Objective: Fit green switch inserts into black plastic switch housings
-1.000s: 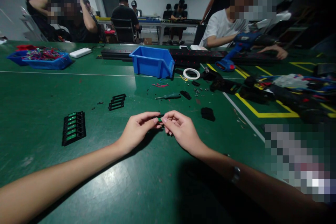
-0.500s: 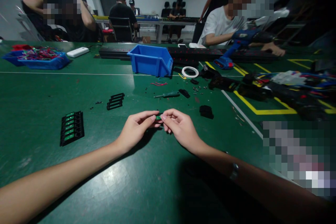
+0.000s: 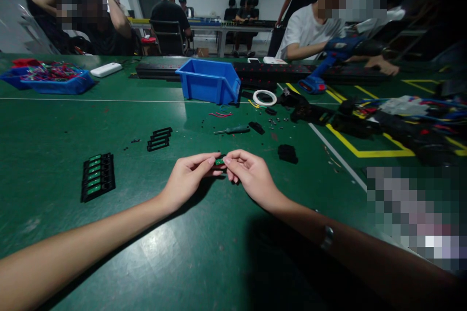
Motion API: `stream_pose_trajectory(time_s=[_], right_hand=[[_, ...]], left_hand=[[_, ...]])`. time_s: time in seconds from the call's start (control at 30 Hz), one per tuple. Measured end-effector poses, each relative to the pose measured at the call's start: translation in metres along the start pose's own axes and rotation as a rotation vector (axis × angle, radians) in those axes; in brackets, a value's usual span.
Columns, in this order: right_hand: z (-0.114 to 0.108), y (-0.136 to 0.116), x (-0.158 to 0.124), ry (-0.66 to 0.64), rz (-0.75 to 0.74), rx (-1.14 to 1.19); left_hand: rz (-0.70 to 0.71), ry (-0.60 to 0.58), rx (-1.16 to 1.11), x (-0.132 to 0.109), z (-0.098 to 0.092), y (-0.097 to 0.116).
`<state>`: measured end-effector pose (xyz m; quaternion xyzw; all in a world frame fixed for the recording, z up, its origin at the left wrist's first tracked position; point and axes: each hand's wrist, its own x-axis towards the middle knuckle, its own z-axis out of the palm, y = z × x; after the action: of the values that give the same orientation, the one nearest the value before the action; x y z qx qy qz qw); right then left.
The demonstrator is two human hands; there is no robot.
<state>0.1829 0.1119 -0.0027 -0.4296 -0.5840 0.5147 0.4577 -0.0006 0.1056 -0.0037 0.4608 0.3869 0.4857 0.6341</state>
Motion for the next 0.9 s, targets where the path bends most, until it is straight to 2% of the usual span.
stream_pose_trajectory(time_s=[0.9], right_hand=[[0.0032,-0.0005,-0.0012,0.006,-0.008,0.014]], left_hand=[[-0.011,-0.002,0.047,0.0017,-0.0013,0.0002]])
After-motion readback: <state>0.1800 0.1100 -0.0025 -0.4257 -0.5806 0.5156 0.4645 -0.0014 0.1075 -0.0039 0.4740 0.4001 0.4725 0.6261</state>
